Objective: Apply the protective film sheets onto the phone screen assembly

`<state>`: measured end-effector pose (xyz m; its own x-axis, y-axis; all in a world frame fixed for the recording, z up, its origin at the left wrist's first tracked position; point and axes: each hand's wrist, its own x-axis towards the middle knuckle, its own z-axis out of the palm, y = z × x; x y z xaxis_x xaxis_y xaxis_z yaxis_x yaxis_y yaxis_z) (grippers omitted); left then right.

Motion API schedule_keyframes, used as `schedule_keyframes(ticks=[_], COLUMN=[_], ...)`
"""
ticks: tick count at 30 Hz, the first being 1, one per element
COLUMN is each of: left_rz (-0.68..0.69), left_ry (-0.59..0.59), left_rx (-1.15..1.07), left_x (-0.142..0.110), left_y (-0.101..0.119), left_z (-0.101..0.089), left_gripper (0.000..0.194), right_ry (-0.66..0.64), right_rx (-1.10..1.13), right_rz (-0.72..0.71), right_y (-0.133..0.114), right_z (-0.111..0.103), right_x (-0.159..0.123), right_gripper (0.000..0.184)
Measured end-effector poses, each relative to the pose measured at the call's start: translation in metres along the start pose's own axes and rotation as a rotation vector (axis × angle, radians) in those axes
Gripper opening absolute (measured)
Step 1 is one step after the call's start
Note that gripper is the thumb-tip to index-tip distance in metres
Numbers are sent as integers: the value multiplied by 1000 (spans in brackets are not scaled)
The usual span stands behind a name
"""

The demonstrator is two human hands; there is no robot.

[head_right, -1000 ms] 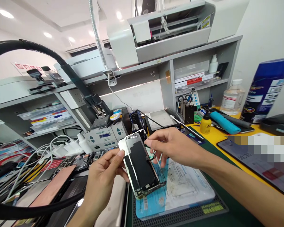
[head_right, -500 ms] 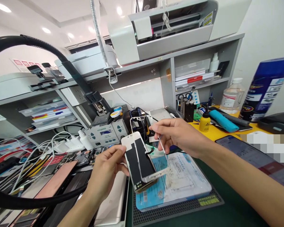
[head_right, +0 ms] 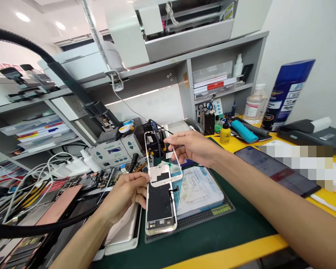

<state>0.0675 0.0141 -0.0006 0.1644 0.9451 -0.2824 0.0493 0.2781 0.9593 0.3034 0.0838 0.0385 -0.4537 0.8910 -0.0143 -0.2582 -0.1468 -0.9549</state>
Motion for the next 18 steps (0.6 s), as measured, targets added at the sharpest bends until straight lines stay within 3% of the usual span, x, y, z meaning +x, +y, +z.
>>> schedule_keyframes(ticks=[4, 11, 18], left_rz=[6, 71, 55], left_ry=[25, 192, 242], left_rx=[101, 387, 518], left_x=[0, -6, -6], left_y=[0, -1, 1], left_z=[5, 10, 8], left_gripper=[17, 21, 23], right_ry=[6, 2, -12], right_rx=[-4, -52, -153], right_rz=[6, 31, 36], right_y=[1, 3, 6], right_z=[-2, 0, 3], right_x=[0, 0, -2], right_gripper=[7, 9, 13])
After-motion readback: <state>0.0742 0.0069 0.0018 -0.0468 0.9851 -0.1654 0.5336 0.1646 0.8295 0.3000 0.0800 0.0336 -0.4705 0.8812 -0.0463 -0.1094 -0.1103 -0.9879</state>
